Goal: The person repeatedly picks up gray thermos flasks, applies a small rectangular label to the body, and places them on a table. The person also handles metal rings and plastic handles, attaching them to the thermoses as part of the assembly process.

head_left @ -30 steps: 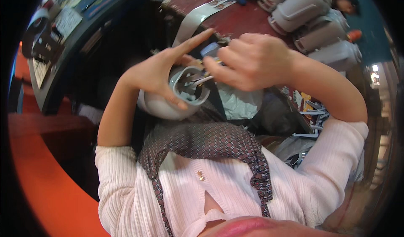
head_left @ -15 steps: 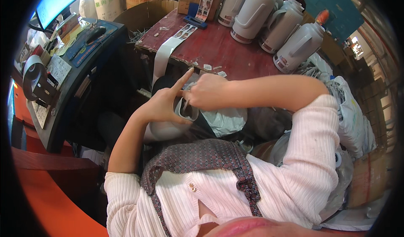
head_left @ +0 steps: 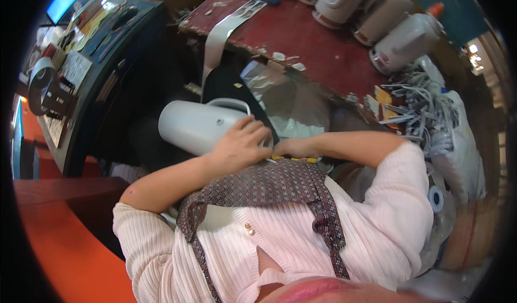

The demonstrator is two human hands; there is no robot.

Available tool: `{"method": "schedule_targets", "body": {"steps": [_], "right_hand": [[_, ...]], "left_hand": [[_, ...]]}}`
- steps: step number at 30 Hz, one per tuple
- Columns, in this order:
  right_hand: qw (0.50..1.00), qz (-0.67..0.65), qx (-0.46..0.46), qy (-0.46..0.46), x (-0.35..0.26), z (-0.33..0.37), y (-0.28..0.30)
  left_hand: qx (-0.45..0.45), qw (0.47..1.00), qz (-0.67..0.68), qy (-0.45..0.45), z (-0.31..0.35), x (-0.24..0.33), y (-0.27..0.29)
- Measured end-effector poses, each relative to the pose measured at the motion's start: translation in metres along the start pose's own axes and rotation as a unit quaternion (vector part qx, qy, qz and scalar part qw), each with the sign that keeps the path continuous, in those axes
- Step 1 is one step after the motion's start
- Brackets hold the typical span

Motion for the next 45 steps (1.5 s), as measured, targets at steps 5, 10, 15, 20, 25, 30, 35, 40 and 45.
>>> {"method": "schedule_targets", "body": {"steps": [5,10,15,20,25,30,35,40,45], "right_hand": [[0.871,-0.070,0.336,0.351,-0.013,0.067,0.145],[0.525,0.341,0.775,0.082,-0.021,0.121,0.284],[0.571,0.318,0.676,0.340,-0.049,0.067,0.208],[0.852,0.246,0.458,0.061,0.076,-0.128,0.183],[0.860,0.096,0.488,-0.113,0.196,-0.240,0.269],[0.837,0.050,0.545,-0.016,0.220,-0.251,0.304],[0.885,0.152,0.432,-0.082,0.224,-0.247,0.273],[0.908,0.001,0.402,-0.116,0.200,-0.268,0.214],[0.872,0.042,0.480,-0.083,0.198,-0.278,0.228]], "left_hand": [[0.258,0.930,-0.230,0.122,0.042,-0.095,0.185],[0.222,0.826,-0.392,0.338,0.098,-0.261,0.282],[0.188,0.825,-0.361,0.392,0.145,-0.327,0.271],[0.375,0.799,-0.349,0.316,0.188,-0.201,0.283],[0.485,0.799,-0.246,0.257,0.226,-0.106,0.221],[0.389,0.830,-0.151,0.370,0.228,-0.137,0.131],[0.385,0.865,-0.046,0.318,0.176,-0.161,0.092],[0.298,0.911,-0.095,0.270,0.142,-0.148,0.085],[0.345,0.881,-0.087,0.312,0.185,-0.124,0.092]]}}
Point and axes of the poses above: each hand's wrist, its own z-axis away from the middle knuckle, its own y-axis out of the back of the hand, x = y × z, the point moved 10 cm from there along -z, towards the middle knuckle, and after that the axes turned 5 degrees about -y, right-handed, at the moved point
